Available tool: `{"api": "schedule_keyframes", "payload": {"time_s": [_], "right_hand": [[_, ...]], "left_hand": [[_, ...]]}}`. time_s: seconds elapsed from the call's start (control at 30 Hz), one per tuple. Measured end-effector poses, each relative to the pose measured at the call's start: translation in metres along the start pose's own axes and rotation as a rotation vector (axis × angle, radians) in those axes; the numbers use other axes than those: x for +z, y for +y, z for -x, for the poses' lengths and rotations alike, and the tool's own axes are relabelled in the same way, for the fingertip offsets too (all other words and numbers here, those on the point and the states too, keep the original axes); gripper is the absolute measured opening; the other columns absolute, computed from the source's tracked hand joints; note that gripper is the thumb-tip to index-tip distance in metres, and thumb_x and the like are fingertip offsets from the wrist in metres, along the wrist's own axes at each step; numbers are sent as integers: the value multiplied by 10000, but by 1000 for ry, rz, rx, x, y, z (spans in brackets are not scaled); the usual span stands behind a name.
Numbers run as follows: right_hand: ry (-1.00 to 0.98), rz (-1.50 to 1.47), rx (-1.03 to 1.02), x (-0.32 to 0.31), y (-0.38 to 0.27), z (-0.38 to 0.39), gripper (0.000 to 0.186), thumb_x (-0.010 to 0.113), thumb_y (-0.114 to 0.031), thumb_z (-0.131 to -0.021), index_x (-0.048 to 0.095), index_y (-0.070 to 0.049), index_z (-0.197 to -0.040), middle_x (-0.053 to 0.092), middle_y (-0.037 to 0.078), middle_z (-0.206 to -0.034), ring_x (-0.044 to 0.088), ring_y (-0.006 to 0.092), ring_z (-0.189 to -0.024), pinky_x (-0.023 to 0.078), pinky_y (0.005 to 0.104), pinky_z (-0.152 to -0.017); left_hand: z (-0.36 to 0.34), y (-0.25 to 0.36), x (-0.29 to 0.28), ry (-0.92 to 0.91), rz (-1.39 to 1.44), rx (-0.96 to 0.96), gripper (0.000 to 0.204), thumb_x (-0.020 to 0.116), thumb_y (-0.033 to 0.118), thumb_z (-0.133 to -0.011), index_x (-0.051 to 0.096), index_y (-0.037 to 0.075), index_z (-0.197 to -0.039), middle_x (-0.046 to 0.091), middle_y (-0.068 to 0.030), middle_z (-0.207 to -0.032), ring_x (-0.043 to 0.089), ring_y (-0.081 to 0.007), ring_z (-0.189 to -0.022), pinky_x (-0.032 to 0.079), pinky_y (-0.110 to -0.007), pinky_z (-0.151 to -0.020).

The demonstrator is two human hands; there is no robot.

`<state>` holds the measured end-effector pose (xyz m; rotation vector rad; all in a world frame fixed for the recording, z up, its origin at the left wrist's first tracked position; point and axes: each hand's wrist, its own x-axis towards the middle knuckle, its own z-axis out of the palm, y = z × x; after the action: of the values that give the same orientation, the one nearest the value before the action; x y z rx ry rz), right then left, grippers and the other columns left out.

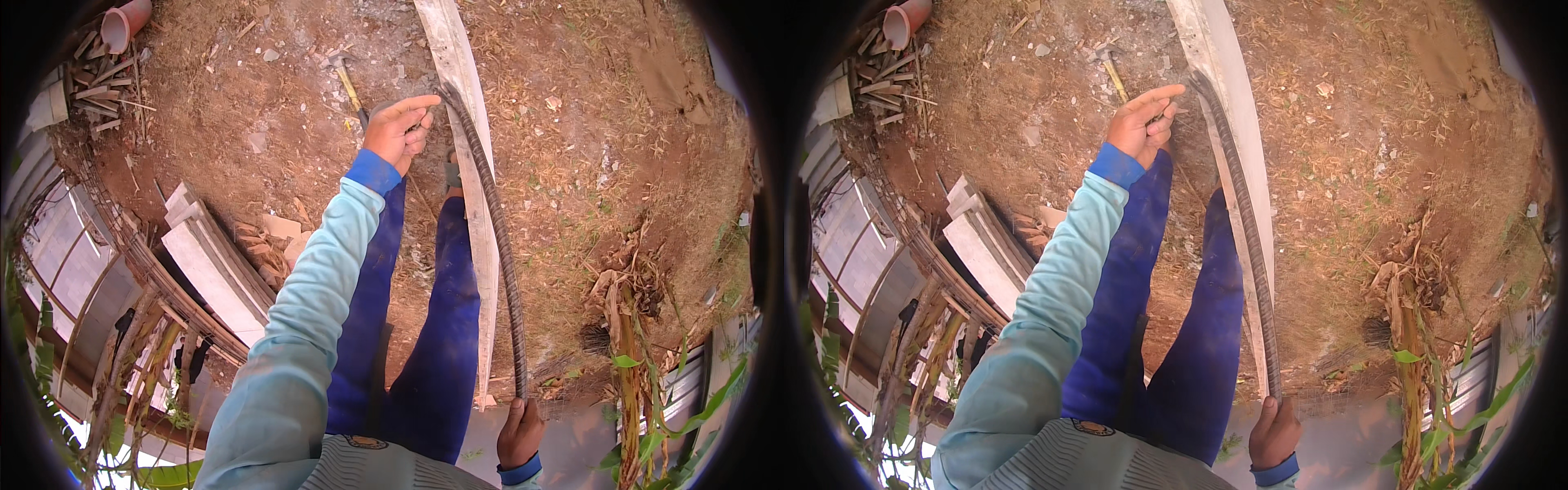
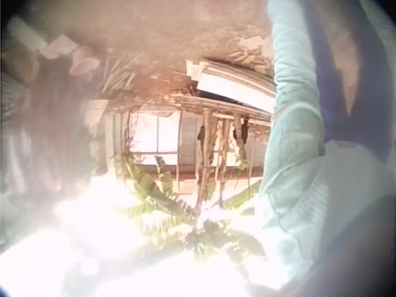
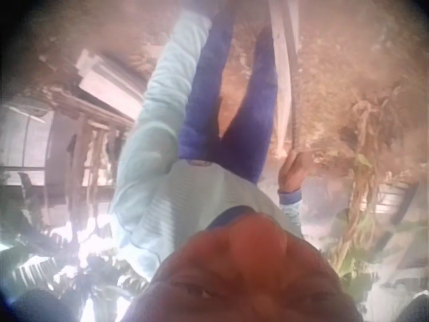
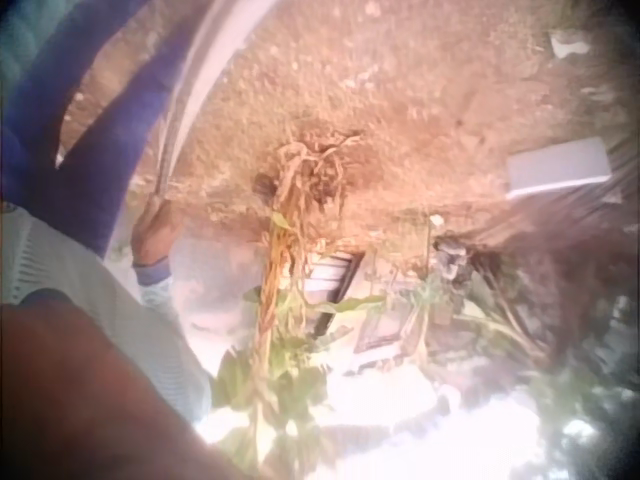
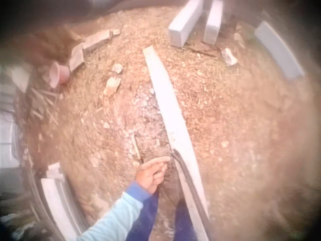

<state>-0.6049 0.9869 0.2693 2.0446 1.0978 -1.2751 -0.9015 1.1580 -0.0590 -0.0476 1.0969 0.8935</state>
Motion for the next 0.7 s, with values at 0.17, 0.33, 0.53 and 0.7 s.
{"api": "schedule_keyframes", "payload": {"time_s": [0.17,0.33,0.53,0.7], "right_hand": [[-62,-45,9,-5,-15,15,316,444,-268,-991,522,17,-878,547,227,-626,553,458,-586,400,486,-511],[12,81,-89,45,29,-17,328,437,-283,-986,516,19,-885,550,249,-616,554,472,-579,408,512,-507],[-46,-98,-69,86,77,-50,355,428,-296,-985,536,29,-892,559,261,-626,569,472,-587,425,506,-512],[23,-135,-156,139,125,-91,377,428,-316,-981,565,31,-921,587,291,-709,585,488,-670,456,503,-575]], "left_hand": [[16,-24,1,48,150,-17,230,472,119,-987,515,-22,-1164,497,-25,-834,395,-50,-591,316,-176,-474],[26,-37,-7,-18,132,-63,233,475,151,-993,515,-6,-1159,484,-19,-819,425,-76,-605,335,-191,-474],[29,-26,-5,-38,32,-61,267,459,167,-997,526,-30,-1165,483,-18,-823,505,-141,-691,416,-269,-543],[20,-35,-7,58,43,-45,269,437,117,-987,495,-33,-1203,502,-36,-852,521,-155,-744,444,-264,-614]]}}
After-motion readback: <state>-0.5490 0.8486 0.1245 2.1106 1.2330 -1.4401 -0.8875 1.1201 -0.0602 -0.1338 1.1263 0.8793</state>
